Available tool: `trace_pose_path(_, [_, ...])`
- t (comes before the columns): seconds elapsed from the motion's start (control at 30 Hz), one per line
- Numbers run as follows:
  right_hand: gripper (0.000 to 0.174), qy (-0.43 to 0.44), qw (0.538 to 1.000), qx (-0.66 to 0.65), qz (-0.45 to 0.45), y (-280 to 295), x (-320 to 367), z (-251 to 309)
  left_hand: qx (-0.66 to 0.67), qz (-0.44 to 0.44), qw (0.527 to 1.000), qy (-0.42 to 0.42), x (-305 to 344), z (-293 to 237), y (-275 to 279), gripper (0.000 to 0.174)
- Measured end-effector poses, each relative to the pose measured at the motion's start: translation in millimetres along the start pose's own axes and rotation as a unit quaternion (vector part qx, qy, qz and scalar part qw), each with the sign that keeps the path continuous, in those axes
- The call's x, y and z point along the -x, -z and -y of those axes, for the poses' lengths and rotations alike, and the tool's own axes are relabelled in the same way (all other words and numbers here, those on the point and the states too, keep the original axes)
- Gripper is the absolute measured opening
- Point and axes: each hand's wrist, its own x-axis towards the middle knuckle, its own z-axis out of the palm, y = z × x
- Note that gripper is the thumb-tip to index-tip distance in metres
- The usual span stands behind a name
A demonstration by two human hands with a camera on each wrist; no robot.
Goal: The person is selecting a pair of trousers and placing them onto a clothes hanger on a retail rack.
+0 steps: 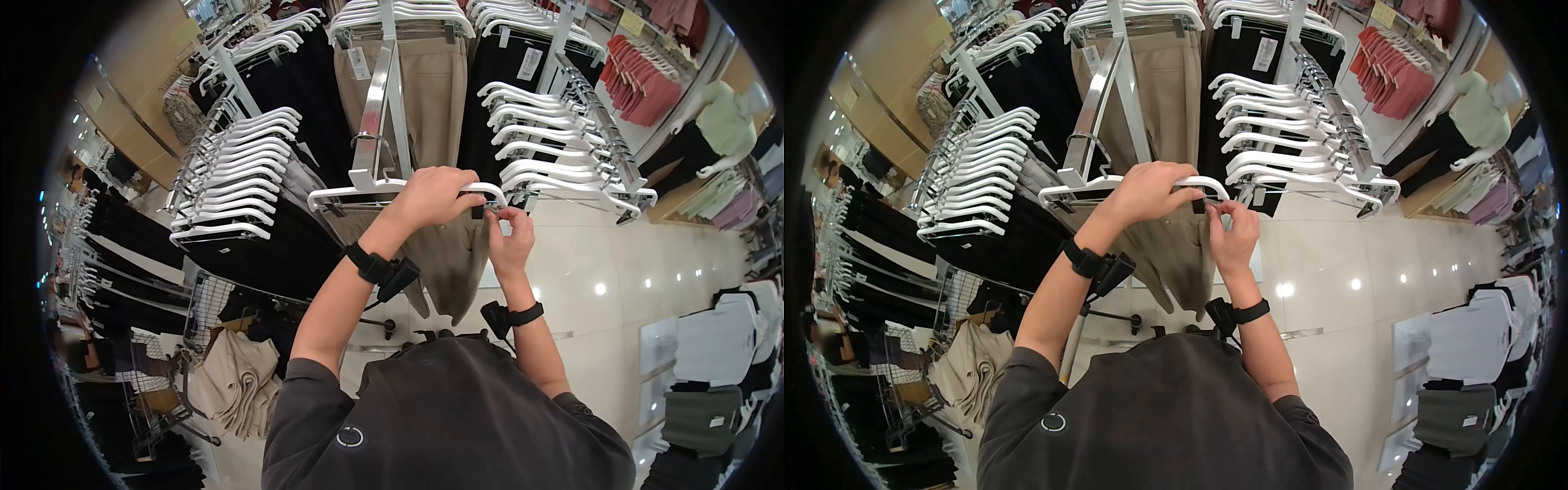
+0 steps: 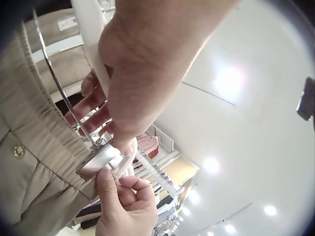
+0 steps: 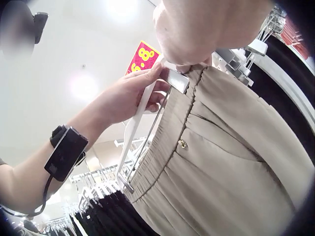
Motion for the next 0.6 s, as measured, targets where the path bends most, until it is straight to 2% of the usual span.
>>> trace_pose_path(0.07, [0.018, -0.018, 1.0, -0.016, 0.008, -1, 4, -2, -0.007, -0.059, 0.998, -0.027, 5, 5, -7, 0.03])
trace_pose_path(0.17, [0.016, -0.054, 0.997, -0.043, 0.024, 4, 11, -6, -0.028, -0.17, 0.977, -0.128, 13, 2, 3, 0.031])
trace_pose_path(0.27, [0.018, -0.08, 0.994, -0.056, 0.055, 17, 18, -8, 0.028, -0.144, 0.985, -0.092, 44, -11, 20, 0.022])
trace_pose_path(0.37, [0.019, -0.053, 0.996, -0.033, 0.065, 26, 18, 3, 0.176, -0.139, 0.974, 0.019, 92, -10, 14, 0.014])
trace_pose_path(0.4, [0.022, -0.008, 0.998, -0.031, 0.059, 26, 16, 9, 0.212, -0.137, 0.965, 0.07, 108, -12, 14, 0.013])
trace_pose_path(0.5, [0.024, 0.096, 0.991, -0.056, 0.078, 20, -3, 41, 0.267, -0.125, 0.933, 0.206, 160, -3, -2, 0.013])
trace_pose_path(0.6, [0.033, 0.159, 0.979, -0.04, 0.12, 2, -31, 69, 0.243, -0.149, 0.925, 0.25, 206, 3, -19, 0.014])
